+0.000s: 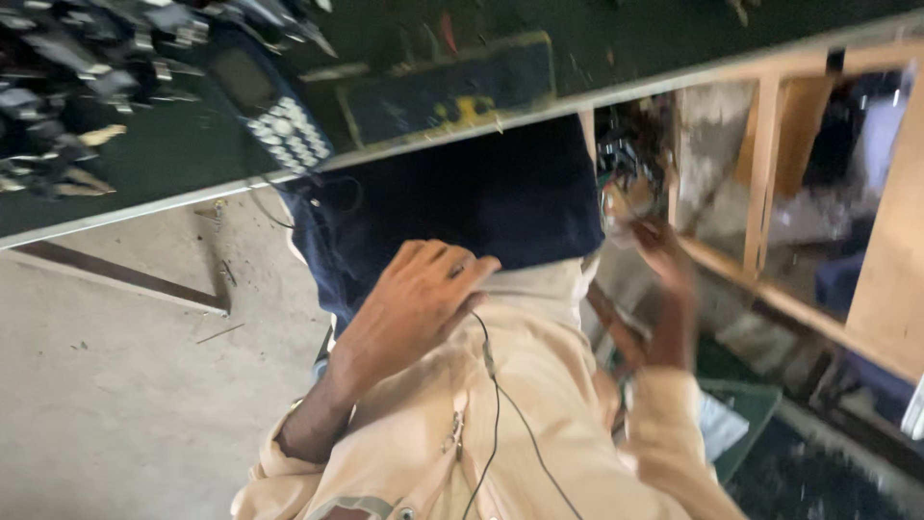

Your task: The person sits at a workbench assembling an electrical connector and wiring harness. They strip and twist wire ends, fit wires into a connector housing, tighten terminals with a screwdriver, and work on the cable with pliers before picking up a soldering iron at the end.

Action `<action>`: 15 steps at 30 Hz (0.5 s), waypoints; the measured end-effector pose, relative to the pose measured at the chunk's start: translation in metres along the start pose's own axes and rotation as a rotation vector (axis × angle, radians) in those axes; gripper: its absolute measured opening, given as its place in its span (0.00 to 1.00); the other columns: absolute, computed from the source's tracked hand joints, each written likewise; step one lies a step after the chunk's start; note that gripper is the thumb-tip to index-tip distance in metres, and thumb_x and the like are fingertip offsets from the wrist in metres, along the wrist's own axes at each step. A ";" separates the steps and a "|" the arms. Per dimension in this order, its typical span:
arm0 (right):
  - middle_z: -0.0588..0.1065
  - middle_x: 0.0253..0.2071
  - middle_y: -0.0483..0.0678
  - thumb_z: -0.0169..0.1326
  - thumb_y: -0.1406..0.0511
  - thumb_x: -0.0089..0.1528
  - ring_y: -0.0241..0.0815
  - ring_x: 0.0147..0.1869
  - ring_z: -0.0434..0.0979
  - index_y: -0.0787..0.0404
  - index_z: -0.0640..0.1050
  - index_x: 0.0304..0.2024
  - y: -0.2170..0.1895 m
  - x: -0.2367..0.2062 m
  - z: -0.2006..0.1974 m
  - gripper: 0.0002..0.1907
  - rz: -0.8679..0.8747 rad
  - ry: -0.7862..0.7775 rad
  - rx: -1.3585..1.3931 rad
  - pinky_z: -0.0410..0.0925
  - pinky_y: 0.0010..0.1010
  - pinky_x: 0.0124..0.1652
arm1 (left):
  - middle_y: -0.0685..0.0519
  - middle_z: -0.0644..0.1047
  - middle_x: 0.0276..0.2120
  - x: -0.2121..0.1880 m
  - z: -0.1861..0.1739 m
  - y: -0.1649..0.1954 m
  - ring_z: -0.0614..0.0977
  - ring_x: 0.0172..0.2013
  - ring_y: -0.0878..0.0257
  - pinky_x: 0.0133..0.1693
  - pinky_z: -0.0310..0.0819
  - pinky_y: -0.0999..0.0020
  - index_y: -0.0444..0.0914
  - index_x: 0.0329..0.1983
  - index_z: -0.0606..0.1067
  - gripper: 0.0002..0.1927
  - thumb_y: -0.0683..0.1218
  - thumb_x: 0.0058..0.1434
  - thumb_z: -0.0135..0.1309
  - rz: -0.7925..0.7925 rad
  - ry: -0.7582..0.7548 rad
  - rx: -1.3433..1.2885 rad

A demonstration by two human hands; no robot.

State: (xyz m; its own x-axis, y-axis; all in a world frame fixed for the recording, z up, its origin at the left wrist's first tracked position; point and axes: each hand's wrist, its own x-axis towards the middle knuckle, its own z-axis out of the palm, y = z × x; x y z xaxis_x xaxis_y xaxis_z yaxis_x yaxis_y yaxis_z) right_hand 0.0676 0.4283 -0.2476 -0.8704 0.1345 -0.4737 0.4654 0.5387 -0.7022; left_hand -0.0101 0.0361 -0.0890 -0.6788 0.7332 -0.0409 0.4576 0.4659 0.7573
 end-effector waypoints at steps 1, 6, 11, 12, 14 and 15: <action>0.80 0.43 0.47 0.48 0.64 0.71 0.36 0.43 0.76 0.61 0.79 0.51 -0.023 -0.017 -0.023 0.12 -0.010 -0.054 -0.023 0.69 0.29 0.44 | 0.50 0.77 0.43 -0.001 -0.004 -0.001 0.77 0.48 0.53 0.52 0.67 0.56 0.38 0.55 0.75 0.17 0.46 0.65 0.56 0.011 0.009 -0.025; 0.80 0.43 0.44 0.47 0.69 0.70 0.29 0.36 0.70 0.60 0.74 0.63 -0.168 -0.061 -0.088 0.18 -0.110 -0.126 -0.079 0.67 0.23 0.36 | 0.50 0.78 0.43 -0.005 -0.011 0.001 0.77 0.47 0.53 0.49 0.67 0.58 0.38 0.55 0.75 0.16 0.47 0.66 0.55 0.041 0.026 -0.113; 0.80 0.42 0.47 0.55 0.73 0.73 0.30 0.37 0.76 0.62 0.76 0.60 -0.250 -0.015 -0.050 0.13 -0.487 0.124 -0.092 0.67 0.24 0.37 | 0.50 0.78 0.43 -0.032 -0.010 0.009 0.77 0.46 0.53 0.49 0.67 0.57 0.37 0.55 0.75 0.16 0.47 0.66 0.56 0.069 0.117 -0.058; 0.80 0.43 0.48 0.56 0.74 0.72 0.32 0.37 0.77 0.63 0.79 0.59 -0.255 -0.008 -0.049 0.13 -0.553 0.204 -0.240 0.68 0.25 0.39 | 0.50 0.78 0.43 -0.040 -0.011 0.010 0.78 0.46 0.53 0.49 0.67 0.58 0.37 0.55 0.75 0.15 0.47 0.67 0.56 0.065 0.142 -0.057; 0.79 0.44 0.50 0.60 0.75 0.70 0.38 0.38 0.78 0.61 0.82 0.56 -0.261 0.002 -0.050 0.12 -0.594 0.296 -0.443 0.69 0.28 0.40 | 0.50 0.78 0.43 -0.053 -0.013 0.007 0.78 0.45 0.54 0.49 0.67 0.58 0.37 0.55 0.75 0.16 0.47 0.66 0.56 0.019 0.160 -0.071; 0.79 0.43 0.50 0.62 0.74 0.68 0.40 0.39 0.78 0.59 0.83 0.55 -0.263 0.007 -0.051 0.12 -0.567 0.308 -0.499 0.69 0.29 0.39 | 0.51 0.78 0.43 -0.056 -0.012 0.004 0.78 0.45 0.54 0.49 0.67 0.58 0.37 0.55 0.75 0.16 0.46 0.66 0.56 -0.003 0.168 -0.082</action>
State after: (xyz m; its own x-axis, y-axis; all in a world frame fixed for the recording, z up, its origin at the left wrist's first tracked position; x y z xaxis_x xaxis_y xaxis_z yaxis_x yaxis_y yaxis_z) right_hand -0.0689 0.3303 -0.0390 -0.9911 -0.0861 0.1013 -0.1221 0.8910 -0.4373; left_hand 0.0231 -0.0092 -0.0753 -0.7693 0.6360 0.0610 0.4120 0.4208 0.8082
